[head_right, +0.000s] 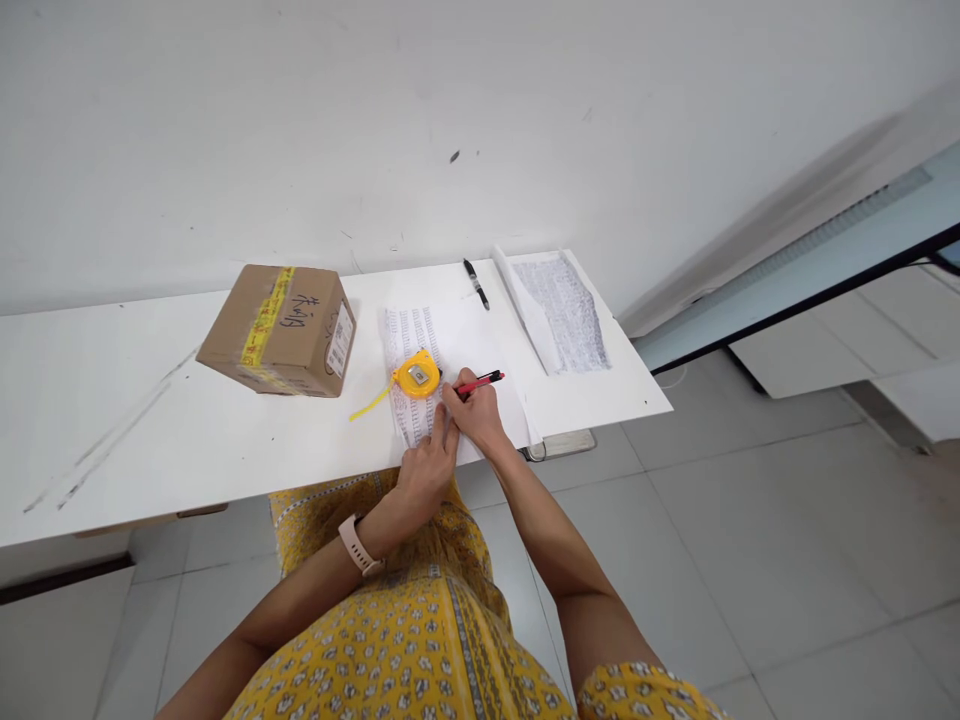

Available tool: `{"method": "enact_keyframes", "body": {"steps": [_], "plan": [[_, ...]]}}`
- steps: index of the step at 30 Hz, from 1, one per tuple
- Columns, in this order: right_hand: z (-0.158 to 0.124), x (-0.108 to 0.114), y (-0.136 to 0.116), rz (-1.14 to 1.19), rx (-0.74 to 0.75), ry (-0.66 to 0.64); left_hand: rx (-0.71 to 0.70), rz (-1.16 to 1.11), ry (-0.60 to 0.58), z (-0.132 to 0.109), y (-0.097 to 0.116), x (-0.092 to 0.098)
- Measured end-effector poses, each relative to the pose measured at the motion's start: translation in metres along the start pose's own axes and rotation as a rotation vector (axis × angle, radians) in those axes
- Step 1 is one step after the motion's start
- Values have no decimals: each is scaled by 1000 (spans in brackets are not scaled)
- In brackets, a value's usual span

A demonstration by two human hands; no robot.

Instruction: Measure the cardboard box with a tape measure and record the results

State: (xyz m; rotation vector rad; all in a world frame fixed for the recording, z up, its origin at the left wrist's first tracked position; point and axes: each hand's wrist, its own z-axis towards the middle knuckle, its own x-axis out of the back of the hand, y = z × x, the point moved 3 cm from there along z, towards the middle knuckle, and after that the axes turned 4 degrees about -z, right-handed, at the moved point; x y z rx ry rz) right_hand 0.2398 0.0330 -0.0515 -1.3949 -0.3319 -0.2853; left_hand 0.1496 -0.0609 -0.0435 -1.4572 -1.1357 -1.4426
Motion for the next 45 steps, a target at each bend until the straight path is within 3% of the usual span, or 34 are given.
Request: {"method": "enact_keyframes", "body": {"steps": [11, 34, 45], "plan": [[1, -2, 2, -61, 34, -12, -1, 10, -34, 1, 1, 0], [1, 0, 1, -100, 3, 10, 17, -4, 22, 2, 1, -14], [1, 0, 2, -98, 14, 14, 6, 24, 13, 1, 1, -11]]}}
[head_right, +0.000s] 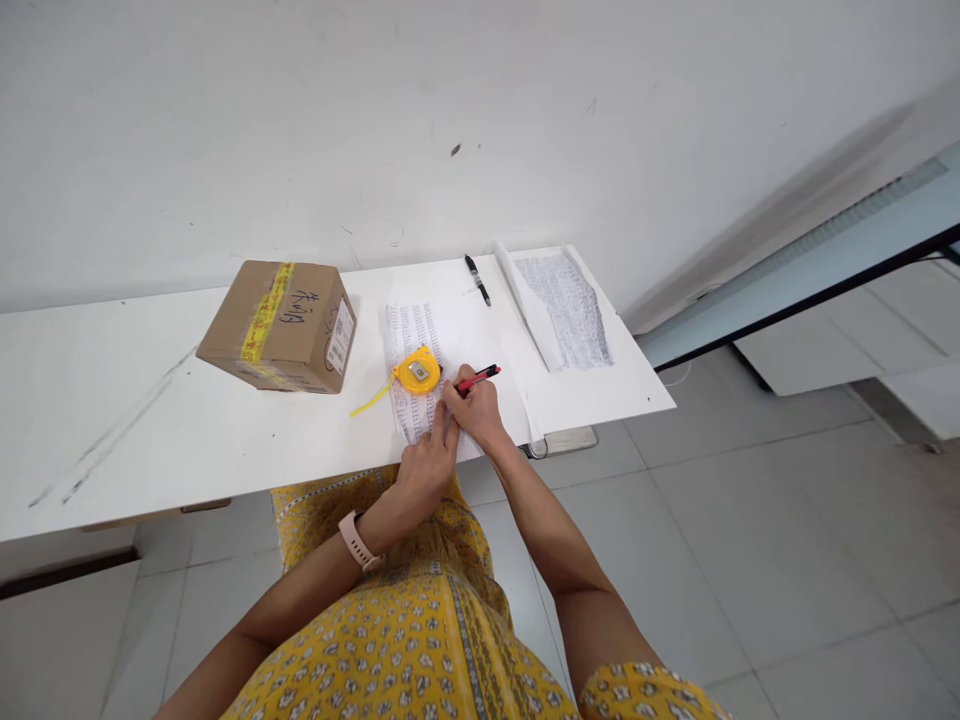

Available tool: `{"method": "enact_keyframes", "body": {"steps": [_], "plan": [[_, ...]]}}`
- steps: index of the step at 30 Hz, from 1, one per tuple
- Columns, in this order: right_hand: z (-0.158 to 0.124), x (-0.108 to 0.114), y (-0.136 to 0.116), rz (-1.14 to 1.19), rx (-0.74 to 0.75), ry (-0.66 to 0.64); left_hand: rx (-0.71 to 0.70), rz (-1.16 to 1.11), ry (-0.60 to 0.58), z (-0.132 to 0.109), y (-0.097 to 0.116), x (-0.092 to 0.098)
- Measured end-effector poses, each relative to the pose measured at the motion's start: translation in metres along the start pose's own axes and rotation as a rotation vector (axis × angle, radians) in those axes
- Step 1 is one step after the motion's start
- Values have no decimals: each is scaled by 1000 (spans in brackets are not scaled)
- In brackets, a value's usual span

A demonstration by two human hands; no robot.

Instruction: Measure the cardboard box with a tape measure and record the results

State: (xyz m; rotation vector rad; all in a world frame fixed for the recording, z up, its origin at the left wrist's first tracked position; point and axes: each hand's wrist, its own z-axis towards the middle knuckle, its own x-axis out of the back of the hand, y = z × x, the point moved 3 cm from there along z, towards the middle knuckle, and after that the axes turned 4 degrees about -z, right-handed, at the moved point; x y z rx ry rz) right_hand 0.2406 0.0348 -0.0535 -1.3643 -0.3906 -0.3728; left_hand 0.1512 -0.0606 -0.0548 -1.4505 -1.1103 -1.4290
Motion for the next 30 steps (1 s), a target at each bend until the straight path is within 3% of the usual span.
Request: {"method": "enact_keyframes", "body": {"steps": [30], "plan": [[0, 1, 2, -4, -8, 14, 16, -20, 14, 0, 0, 1]]}}
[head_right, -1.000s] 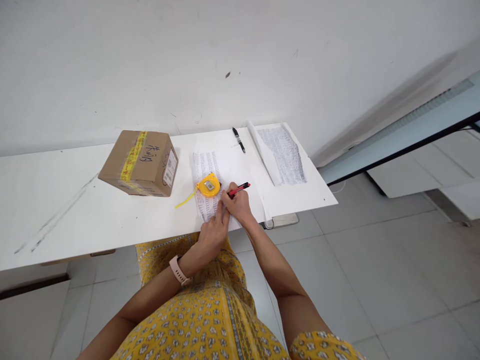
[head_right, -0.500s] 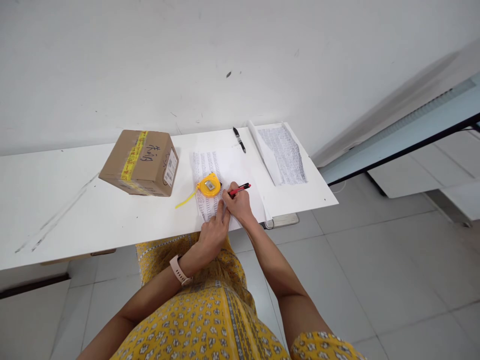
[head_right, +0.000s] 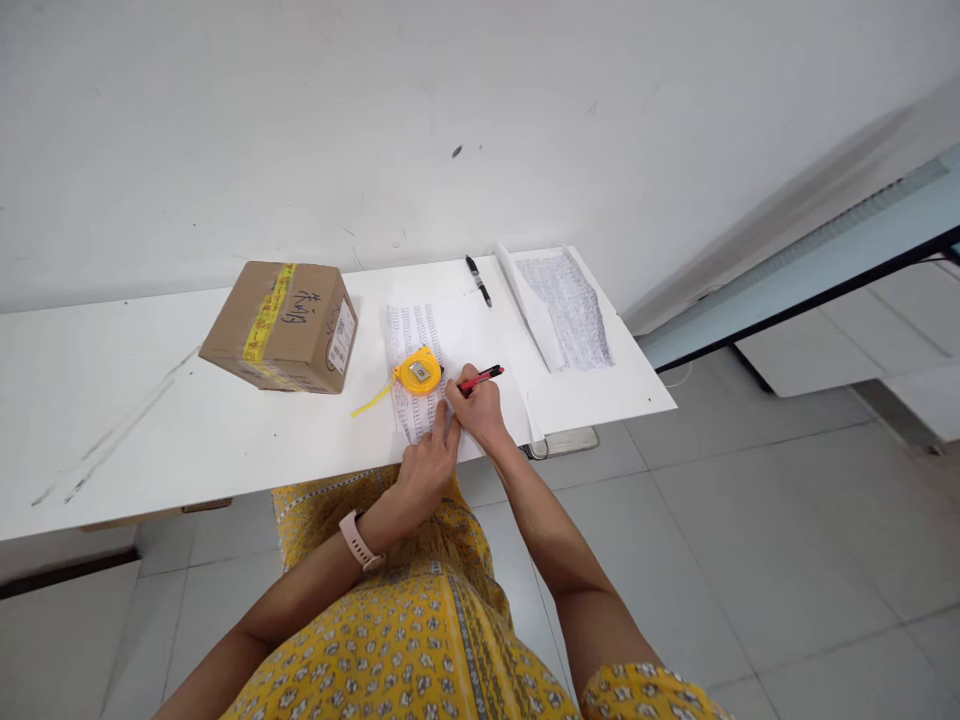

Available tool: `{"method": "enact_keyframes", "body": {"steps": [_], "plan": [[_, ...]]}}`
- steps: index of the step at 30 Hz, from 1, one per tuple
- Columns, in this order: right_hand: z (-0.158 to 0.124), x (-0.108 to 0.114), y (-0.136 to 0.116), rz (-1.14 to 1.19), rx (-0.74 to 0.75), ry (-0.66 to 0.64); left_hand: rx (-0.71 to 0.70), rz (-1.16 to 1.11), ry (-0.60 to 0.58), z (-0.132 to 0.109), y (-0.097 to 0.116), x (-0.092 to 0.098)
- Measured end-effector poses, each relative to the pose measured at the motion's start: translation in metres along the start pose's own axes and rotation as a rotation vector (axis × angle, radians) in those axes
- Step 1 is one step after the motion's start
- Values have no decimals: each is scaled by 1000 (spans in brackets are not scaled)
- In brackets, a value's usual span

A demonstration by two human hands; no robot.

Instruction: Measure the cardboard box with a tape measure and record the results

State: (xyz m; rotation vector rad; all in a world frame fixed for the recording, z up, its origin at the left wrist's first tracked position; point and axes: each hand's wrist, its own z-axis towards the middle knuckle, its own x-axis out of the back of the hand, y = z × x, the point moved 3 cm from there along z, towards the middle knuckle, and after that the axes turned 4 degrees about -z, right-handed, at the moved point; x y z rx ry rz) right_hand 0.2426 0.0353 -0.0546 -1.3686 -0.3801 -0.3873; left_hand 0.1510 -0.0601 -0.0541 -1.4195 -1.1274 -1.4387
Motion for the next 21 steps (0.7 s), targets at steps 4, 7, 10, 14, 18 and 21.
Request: {"method": "enact_keyframes", "body": {"steps": [4, 7, 10, 14, 18, 21], "plan": [[0, 1, -1, -4, -3, 24, -7, 19, -11, 0, 1, 3], [0, 1, -2, -10, 5, 32, -8, 17, -20, 0, 1, 3], [0, 2, -3, -18, 8, 14, -8, 27, -21, 0, 1, 2], [-1, 2, -3, -4, -7, 18, -21, 56, -17, 0, 1, 4], [-1, -1, -2, 3, 0, 29, -14, 39, -49, 1, 1, 4], [0, 6, 2, -4, 24, 120, -2, -33, -59, -2, 0, 3]]}}
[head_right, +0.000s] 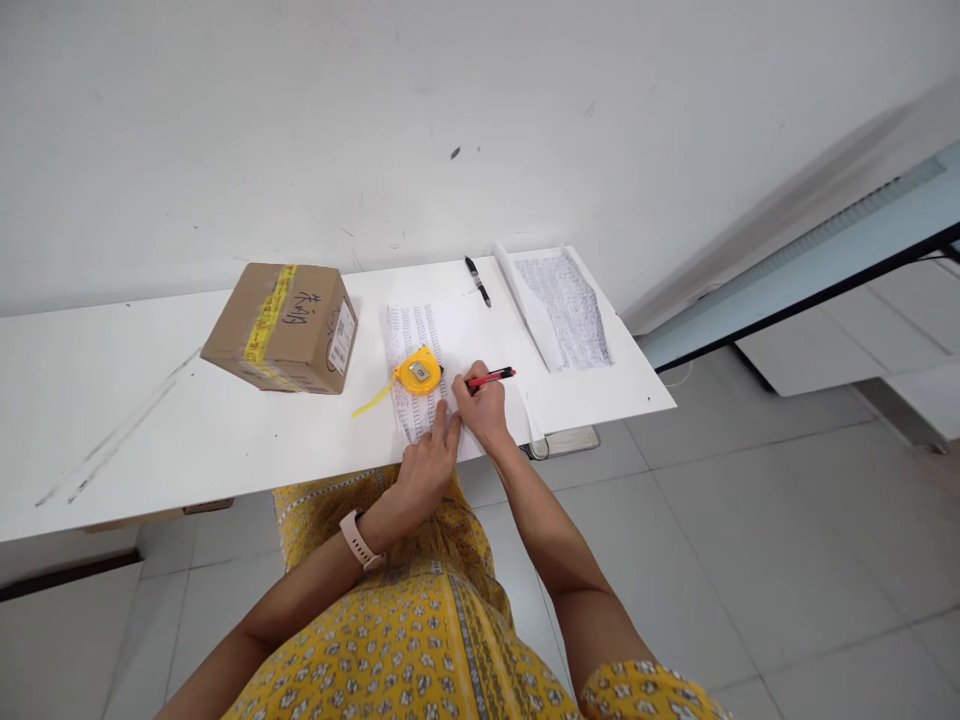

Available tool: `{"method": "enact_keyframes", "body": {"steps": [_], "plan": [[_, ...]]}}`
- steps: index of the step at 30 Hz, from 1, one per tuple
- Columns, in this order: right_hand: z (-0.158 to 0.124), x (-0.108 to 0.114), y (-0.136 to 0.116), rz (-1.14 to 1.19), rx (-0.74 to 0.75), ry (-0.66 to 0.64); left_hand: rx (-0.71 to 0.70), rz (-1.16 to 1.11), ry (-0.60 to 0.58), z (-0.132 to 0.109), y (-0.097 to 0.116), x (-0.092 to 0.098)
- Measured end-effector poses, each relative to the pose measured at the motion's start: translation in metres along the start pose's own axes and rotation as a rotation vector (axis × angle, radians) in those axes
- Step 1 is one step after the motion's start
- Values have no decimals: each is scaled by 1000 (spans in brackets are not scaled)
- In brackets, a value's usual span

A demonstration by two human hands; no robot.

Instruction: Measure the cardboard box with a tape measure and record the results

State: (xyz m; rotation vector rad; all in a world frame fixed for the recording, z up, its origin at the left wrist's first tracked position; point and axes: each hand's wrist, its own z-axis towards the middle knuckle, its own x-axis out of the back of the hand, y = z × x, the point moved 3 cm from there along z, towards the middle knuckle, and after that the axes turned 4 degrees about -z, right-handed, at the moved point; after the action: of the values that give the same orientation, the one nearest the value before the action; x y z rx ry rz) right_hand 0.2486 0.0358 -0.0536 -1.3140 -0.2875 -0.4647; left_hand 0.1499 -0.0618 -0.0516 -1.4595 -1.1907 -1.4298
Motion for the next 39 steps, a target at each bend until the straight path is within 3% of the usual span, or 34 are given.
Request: {"method": "enact_keyframes", "body": {"steps": [2, 5, 8, 11, 15, 18, 21, 22, 26, 32, 35, 39], "plan": [[3, 9, 3, -44, 79, 58, -10, -117, -5, -4, -3, 1], [8, 20, 9, -275, 279, 17, -43, -372, 6, -9, -13, 12], [14, 21, 18, -539, 367, -24, -7, -482, 226, -3, -31, 36], [17, 16, 25, -661, 376, 1, 58, -371, 445, 18, -48, 56], [16, 12, 27, -665, 382, 7, 143, -294, 345, 54, -62, 56], [12, 17, 19, -557, 357, 69, 200, -454, 293, 58, -69, 56], [7, 24, -6, -260, 260, 128, 203, -838, 328, 36, -73, 66], [6, 24, -18, -123, 209, 68, 179, -988, 324, 25, -73, 71], [-5, 10, -77, 282, 48, -420, 61, -1372, 278, -18, -76, 92], [-6, -15, -140, 412, 79, -706, 129, -1413, 384, -72, -112, 113], [19, -32, -165, 388, 187, -696, 187, -1455, 397, -100, -135, 120], [83, -66, -196, 349, 261, -550, 210, -1632, 296, -134, -161, 124]]}}
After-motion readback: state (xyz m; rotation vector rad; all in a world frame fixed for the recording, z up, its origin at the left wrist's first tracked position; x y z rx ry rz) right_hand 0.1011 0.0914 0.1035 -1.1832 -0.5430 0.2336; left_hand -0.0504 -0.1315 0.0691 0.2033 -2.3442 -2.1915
